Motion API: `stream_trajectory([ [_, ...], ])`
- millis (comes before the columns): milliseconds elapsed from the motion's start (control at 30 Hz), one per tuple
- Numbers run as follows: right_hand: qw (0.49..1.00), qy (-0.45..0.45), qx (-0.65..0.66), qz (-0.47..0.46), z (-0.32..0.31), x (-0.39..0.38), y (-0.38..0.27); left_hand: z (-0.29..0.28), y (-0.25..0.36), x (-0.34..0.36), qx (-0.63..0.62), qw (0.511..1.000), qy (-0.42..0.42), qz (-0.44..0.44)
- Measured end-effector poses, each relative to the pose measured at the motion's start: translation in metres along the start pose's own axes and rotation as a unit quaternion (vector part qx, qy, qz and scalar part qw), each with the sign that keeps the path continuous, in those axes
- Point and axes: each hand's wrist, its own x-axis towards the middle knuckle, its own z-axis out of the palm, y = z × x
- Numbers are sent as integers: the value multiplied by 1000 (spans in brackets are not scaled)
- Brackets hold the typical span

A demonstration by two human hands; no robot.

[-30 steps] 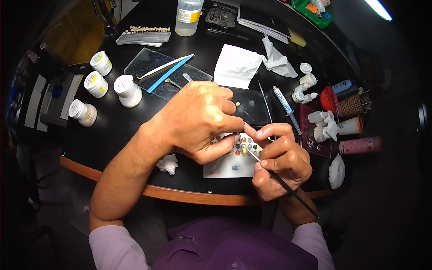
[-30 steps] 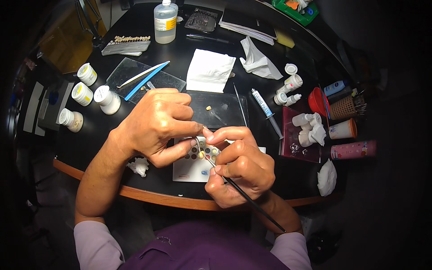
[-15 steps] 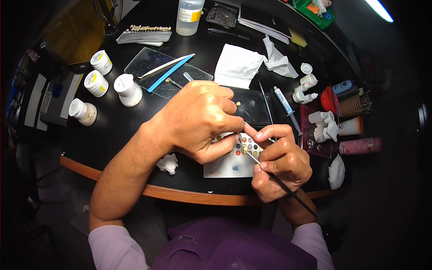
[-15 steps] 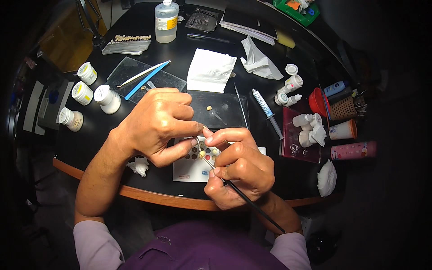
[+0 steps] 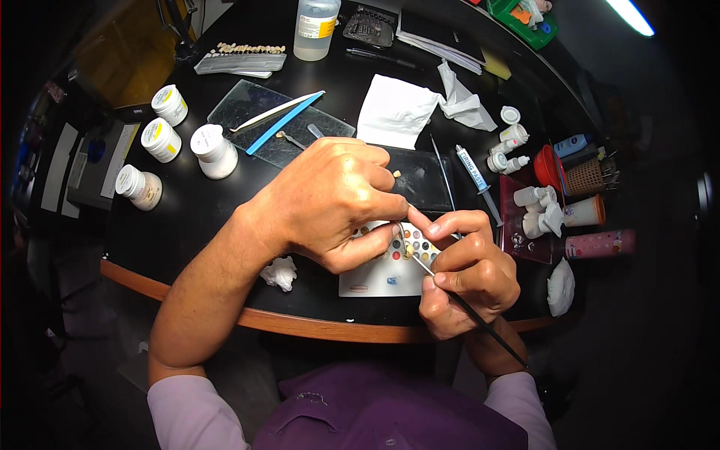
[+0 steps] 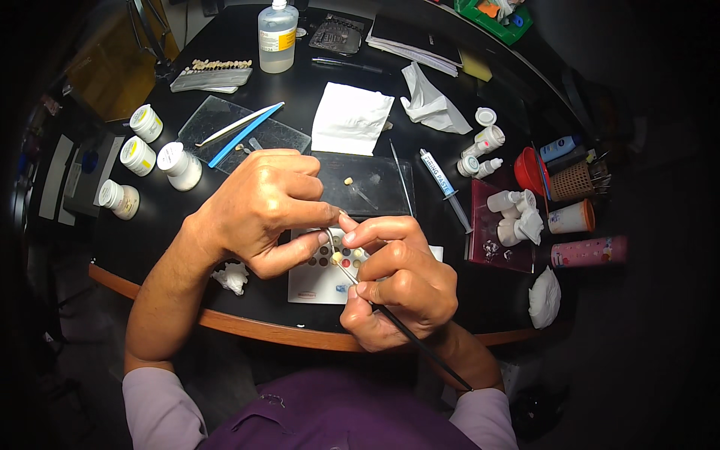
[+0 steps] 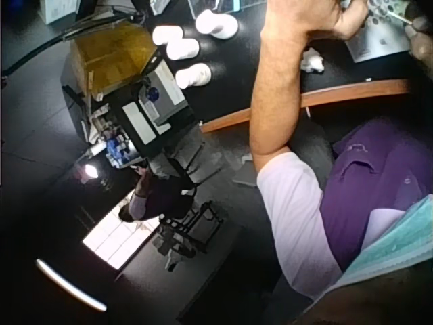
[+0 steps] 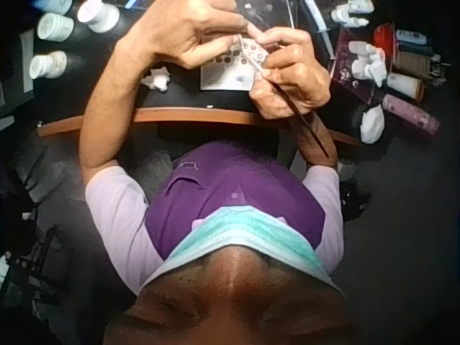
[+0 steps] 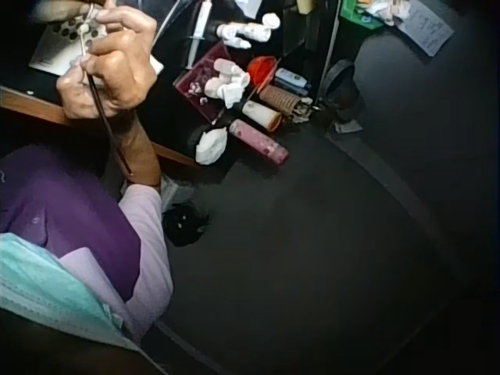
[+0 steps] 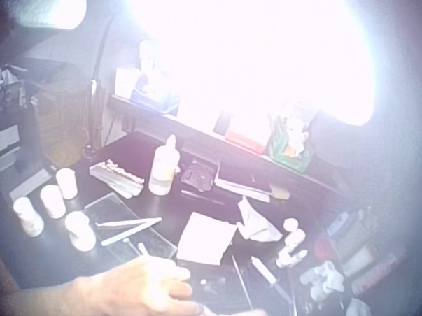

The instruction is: The person applies various colors of stain from a palette to a dental crown using a fine brush, repeatedly dipping the brush into a liquid and then the palette before painting the prosthetic tooth.

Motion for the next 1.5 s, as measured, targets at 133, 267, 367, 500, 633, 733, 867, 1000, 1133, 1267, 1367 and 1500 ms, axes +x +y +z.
stream_trajectory([
  [133, 1000, -16, -5, 2, -2, 1, -2, -1, 1, 1, 0, 1000, -2, 4],
  [267, 1000, -17, 6, 12, -2, 2, -4, -1, 1, 1, -8, 1000, 2, 4],
  [367, 1000, -18, 7, 10, -2, 2, -4, -1, 2, 2, -4, 1000, 5, 7],
  [500, 1000, -9, 8, 8, -2, 2, -5, -1, 3, 3, 3, 1000, 10, 12],
  [633, 1000, -21, -11, 12, -2, 3, -5, -1, 1, 0, 9, 1000, -2, 4],
  [733, 1000, -14, -2, 4, -2, 3, -4, -1, 2, 3, 5, 1000, 5, 10],
  [867, 1000, -17, -2, -1, -2, 2, -2, -2, 2, 3, 13, 1000, 16, 19],
  [1000, 1000, -7, -7, 1, -2, 3, -4, -1, 1, 2, 17, 999, 18, 20],
  [1133, 1000, -10, -19, 7, -1, 4, -5, -3, 2, 2, 25, 1000, 5, 11],
  [1267, 1000, -10, -22, 4, -2, 3, -4, -1, 2, 3, 22, 999, 15, 18],
  [1367, 1000, -2, -14, 6, -1, 3, -3, -3, 3, 3, 25, 999, 17, 17],
  [1500, 999, -20, -33, 2, -2, 5, -5, -3, 2, 2, 26, 999, 15, 17],
])
